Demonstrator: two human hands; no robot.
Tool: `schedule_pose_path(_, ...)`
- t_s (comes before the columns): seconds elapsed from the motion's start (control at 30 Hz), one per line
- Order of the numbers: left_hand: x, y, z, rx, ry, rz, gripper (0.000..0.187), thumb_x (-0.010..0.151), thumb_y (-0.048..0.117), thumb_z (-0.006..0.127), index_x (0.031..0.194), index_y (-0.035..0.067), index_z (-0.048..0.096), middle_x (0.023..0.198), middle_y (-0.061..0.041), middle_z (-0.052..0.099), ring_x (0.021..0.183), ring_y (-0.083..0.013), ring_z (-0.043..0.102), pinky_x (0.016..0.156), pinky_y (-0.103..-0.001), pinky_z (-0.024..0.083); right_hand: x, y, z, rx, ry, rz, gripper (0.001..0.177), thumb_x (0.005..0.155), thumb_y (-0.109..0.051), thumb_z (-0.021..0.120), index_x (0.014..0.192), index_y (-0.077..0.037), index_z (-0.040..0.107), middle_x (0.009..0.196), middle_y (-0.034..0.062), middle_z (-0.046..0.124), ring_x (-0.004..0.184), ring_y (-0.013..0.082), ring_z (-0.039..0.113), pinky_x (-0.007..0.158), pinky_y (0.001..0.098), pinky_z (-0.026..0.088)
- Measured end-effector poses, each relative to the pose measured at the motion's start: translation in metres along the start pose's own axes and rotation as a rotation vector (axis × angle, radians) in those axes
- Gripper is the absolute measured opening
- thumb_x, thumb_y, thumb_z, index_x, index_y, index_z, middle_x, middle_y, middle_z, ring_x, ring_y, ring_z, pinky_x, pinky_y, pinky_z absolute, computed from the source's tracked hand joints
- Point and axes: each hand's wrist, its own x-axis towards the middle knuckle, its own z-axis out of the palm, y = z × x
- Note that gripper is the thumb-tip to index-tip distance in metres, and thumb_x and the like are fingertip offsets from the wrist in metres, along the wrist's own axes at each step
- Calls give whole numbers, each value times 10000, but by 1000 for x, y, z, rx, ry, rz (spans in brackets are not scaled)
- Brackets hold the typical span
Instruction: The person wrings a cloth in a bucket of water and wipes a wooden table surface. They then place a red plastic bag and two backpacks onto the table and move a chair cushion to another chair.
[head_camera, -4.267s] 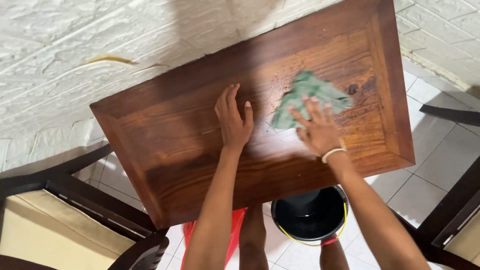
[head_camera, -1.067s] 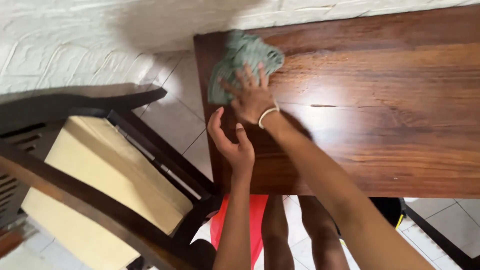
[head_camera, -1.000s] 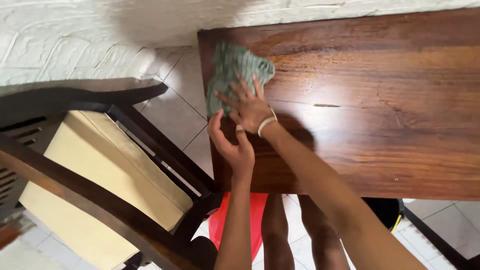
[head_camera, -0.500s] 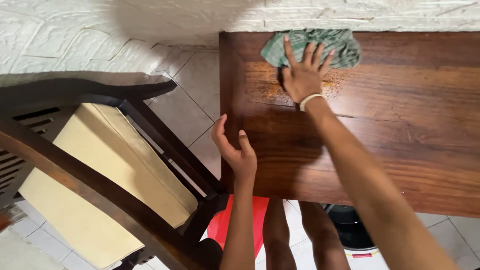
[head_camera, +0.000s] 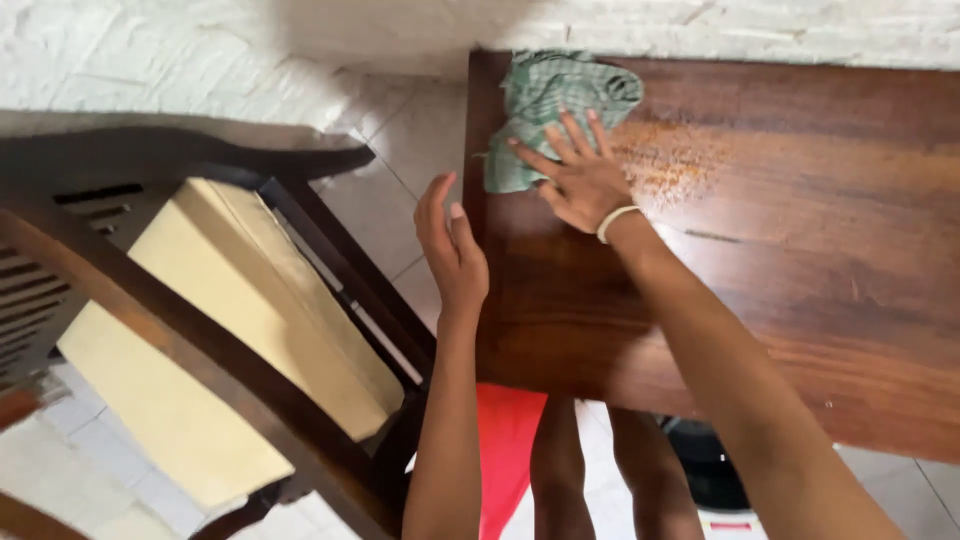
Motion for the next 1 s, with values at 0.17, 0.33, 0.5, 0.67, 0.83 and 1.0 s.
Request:
schedule_pose_path(0.17, -7, 11, -9, 9, -69, 2, 385, 1137, 237, 306, 1417, 84, 520, 1436, -101, 553, 1356, -283, 506, 1155, -440, 398, -87, -5, 9, 81, 148, 174, 646, 1018, -325, 347, 1658, -281, 274, 1312, 200, 556, 1494, 481, 312, 1253, 601, 107)
schedule_pose_path(0.33, -11, 8, -3, -22, -30, -94, 366, 1114, 149, 338, 1434, 78, 503, 1409, -127, 534, 1335, -321, 486, 1158, -487, 364, -57, -5, 7, 72, 69, 282, 646, 1022, -409, 316, 1662, -380, 237, 1440, 241, 494, 1528, 493, 206, 1228, 636, 10)
schedule_pose_path(0.5, -15, -4, 3, -40, 171, -36, 330, 1095, 148, 407, 1380, 45, 539, 1383, -153, 591, 1302, -331, 564, 1132, -443, 437, 44, -3, -2, -63, 100, 82, 713, 1027, -409, 394, 1689, -342, 139, 1549, 314, 440, 1498, 527, 215, 1157, 702, 11)
schedule_pose_path(0.67, -26, 24, -4, -309, 297, -465, 349, 1021, 111, 409, 1322, 85, 583, 1387, -113, 625, 1332, -263, 554, 1114, -403, 465, 88, -44, -13, 19, -81, 293, 678, 1055, -502, 243, 1652, -286, 5, 1688, 267, 167, 1520, 501, 19, 1158, 691, -55)
schedule_pose_path(0.83, -45, 0, -1, -255, 325, -404, 320, 1025, 114, 442, 1304, 80, 596, 1341, -106, 648, 1282, -252, 585, 1079, -370, 464, 100, -50, 25, -17, -31, -55, 586, 1039, -464, 349, 1571, -230, 420, 1647, 128, 307, 1574, 332, 25, 1218, 589, -107)
schedule_pose_path(1.0, -45, -4, -22, -236, 314, -373, 326, 1032, 129, 438, 1316, 73, 587, 1343, -118, 639, 1264, -266, 598, 1071, -384, 472, 70, -52, 0, 108, 65, -33, 645, 1021, -315, 397, 1639, -180, 270, 1703, 104, 213, 1568, 309, 67, 1240, 565, -10)
